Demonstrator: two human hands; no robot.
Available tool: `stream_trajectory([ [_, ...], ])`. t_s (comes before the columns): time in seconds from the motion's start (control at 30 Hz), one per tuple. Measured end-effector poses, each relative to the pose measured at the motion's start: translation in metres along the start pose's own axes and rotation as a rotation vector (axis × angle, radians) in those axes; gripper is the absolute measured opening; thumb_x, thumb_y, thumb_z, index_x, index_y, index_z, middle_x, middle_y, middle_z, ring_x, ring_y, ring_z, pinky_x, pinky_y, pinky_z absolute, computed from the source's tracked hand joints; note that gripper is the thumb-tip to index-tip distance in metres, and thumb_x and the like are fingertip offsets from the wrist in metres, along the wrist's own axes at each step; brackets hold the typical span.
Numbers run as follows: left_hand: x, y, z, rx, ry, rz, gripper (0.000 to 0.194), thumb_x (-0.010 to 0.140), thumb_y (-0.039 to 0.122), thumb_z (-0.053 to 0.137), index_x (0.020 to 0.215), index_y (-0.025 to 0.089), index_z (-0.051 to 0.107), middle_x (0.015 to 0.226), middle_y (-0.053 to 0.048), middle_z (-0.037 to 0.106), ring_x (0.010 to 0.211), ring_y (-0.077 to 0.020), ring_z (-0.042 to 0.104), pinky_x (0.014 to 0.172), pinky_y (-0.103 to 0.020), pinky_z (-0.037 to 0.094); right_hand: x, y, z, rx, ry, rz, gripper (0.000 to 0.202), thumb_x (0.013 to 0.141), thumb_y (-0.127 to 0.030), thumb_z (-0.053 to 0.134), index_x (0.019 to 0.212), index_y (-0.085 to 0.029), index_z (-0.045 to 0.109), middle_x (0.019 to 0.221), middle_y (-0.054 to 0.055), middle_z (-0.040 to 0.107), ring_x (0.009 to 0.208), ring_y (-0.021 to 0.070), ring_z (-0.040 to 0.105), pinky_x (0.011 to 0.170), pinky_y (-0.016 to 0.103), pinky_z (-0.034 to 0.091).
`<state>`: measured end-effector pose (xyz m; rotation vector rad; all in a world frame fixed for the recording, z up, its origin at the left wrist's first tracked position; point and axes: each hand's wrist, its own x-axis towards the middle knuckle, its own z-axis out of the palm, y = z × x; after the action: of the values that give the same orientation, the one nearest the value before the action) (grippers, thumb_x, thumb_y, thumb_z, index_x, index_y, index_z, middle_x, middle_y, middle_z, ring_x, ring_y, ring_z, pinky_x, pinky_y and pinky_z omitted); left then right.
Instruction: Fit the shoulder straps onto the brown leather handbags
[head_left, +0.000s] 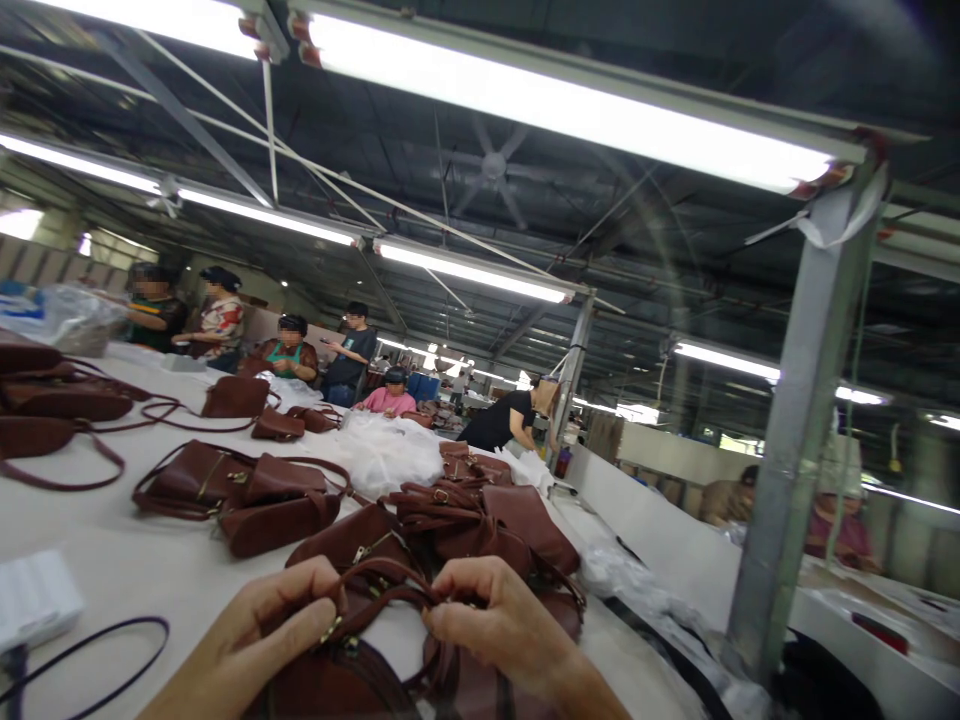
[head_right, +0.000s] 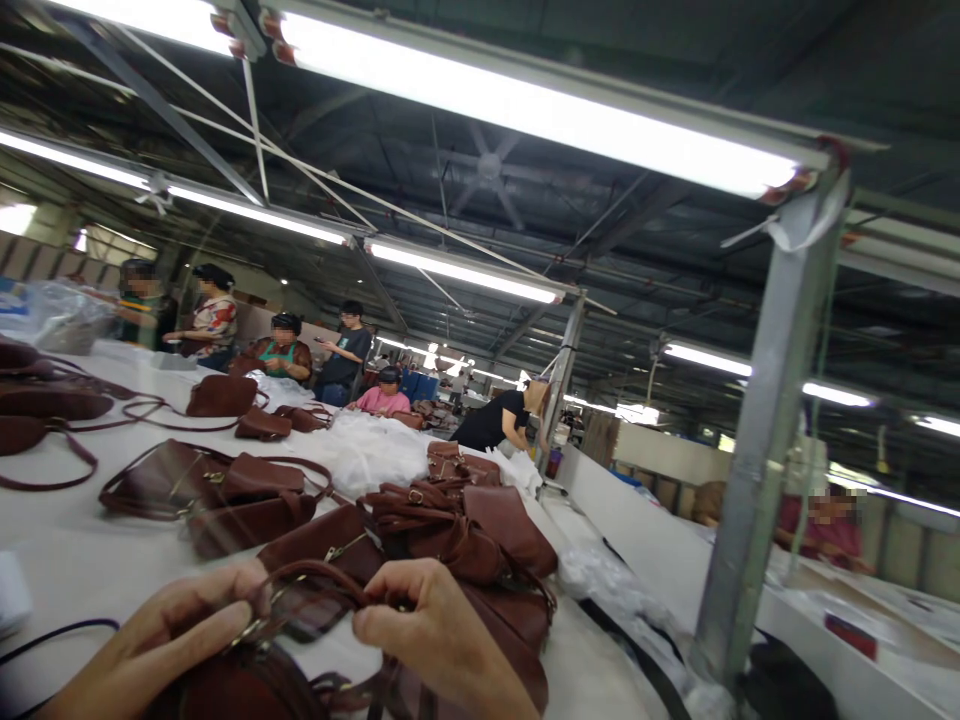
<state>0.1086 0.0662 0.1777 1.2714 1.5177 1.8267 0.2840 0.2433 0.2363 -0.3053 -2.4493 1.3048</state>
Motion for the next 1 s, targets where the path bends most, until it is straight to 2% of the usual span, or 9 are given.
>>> stream_trajectory([
  [0.1, 0.004, 0.0, -0.001, -0.065, 0.028, 0.014, 0.044, 0.077, 0.066, 0.069, 0.085, 0.023, 0.07, 0.084, 0.0, 0.064, 0.078, -0.0189, 0.059, 0.069, -0.024, 0.052, -0.002, -0.005, 0.0, 0.015, -0.044, 0.035, 0.01, 0.069, -0.022, 0.065, 0.074, -0.016, 0.071, 0.056, -0.007, 0.047, 0.052, 0.0074, 0.035, 0.051, 0.021, 0.025],
  [0.2, 0.006, 0.002, -0.004, 0.02, 0.116, 0.107, 0.041, 0.076, 0.063, 0.072, 0.076, 0.023, 0.067, 0.093, 0.0, 0.062, 0.081, -0.0182, 0.057, 0.071, -0.023, 0.051, -0.001, -0.004, 0.0, 0.04, -0.07, 0.068, 0.01, 0.069, -0.024, 0.066, 0.073, -0.016, 0.07, 0.054, -0.007, 0.046, 0.049, 0.007, 0.035, 0.05, 0.021, 0.025],
  [0.27, 0.007, 0.004, -0.007, 0.094, 0.098, 0.128, 0.043, 0.077, 0.065, 0.069, 0.073, 0.022, 0.064, 0.084, 0.001, 0.059, 0.074, -0.017, 0.054, 0.065, -0.022, 0.049, 0.0, -0.002, 0.0, 0.061, -0.075, 0.091, 0.012, 0.069, -0.026, 0.067, 0.074, -0.015, 0.07, 0.053, -0.007, 0.046, 0.048, 0.007, 0.036, 0.048, 0.021, 0.025],
  [0.4, 0.009, 0.018, -0.006, 0.132, 0.047, 0.043, 0.052, 0.077, 0.074, 0.062, 0.071, 0.022, 0.059, 0.067, 0.003, 0.052, 0.066, -0.0159, 0.05, 0.061, -0.023, 0.047, 0.003, -0.007, 0.001, 0.041, -0.118, 0.101, 0.013, 0.069, -0.026, 0.07, 0.075, -0.015, 0.072, 0.054, -0.006, 0.049, 0.048, 0.0068, 0.037, 0.045, 0.021, 0.023],
  [0.6, 0.016, 0.05, -0.002, 0.181, 0.146, 0.026, 0.054, 0.07, 0.076, 0.063, 0.071, 0.022, 0.056, 0.065, 0.003, 0.057, 0.065, -0.0172, 0.054, 0.062, -0.026, 0.048, 0.006, -0.031, 0.005, -0.087, -0.093, -0.026, 0.008, 0.072, -0.02, 0.068, 0.073, -0.015, 0.074, 0.058, -0.006, 0.049, 0.054, 0.0069, 0.038, 0.048, 0.02, 0.023],
  [0.67, 0.02, 0.048, -0.005, 0.221, 0.172, 0.061, 0.051, 0.075, 0.073, 0.06, 0.069, 0.022, 0.056, 0.064, 0.003, 0.059, 0.063, -0.0169, 0.055, 0.062, -0.026, 0.047, 0.007, -0.039, 0.008, -0.102, -0.085, -0.061, 0.007, 0.073, -0.019, 0.068, 0.072, -0.015, 0.073, 0.06, -0.006, 0.05, 0.056, 0.0072, 0.039, 0.049, 0.02, 0.025],
  [0.8, 0.027, 0.031, -0.012, 0.229, 0.174, 0.126, 0.047, 0.088, 0.066, 0.052, 0.072, 0.022, 0.055, 0.06, 0.004, 0.058, 0.056, -0.0143, 0.052, 0.057, -0.025, 0.044, 0.005, -0.043, 0.018, -0.101, -0.121, -0.077, 0.007, 0.073, -0.02, 0.068, 0.068, -0.014, 0.069, 0.058, -0.006, 0.047, 0.057, 0.0079, 0.039, 0.05, 0.021, 0.026],
  [0.9, 0.028, 0.026, -0.011, 0.161, 0.212, 0.163, 0.048, 0.087, 0.068, 0.053, 0.071, 0.022, 0.052, 0.057, 0.006, 0.053, 0.053, -0.0124, 0.046, 0.054, -0.023, 0.04, 0.005, -0.035, 0.024, -0.055, -0.095, -0.08, 0.008, 0.073, -0.02, 0.065, 0.067, -0.015, 0.067, 0.057, -0.006, 0.043, 0.056, 0.0081, 0.036, 0.05, 0.022, 0.024],
  [1.0, 0.027, 0.031, -0.007, 0.112, 0.251, 0.175, 0.053, 0.083, 0.072, 0.056, 0.068, 0.021, 0.05, 0.056, 0.007, 0.049, 0.053, -0.0107, 0.043, 0.054, -0.021, 0.039, 0.006, -0.025, 0.026, -0.007, -0.076, -0.034, 0.01, 0.073, -0.022, 0.063, 0.069, -0.015, 0.069, 0.056, -0.006, 0.042, 0.056, 0.0085, 0.034, 0.051, 0.023, 0.022],
])
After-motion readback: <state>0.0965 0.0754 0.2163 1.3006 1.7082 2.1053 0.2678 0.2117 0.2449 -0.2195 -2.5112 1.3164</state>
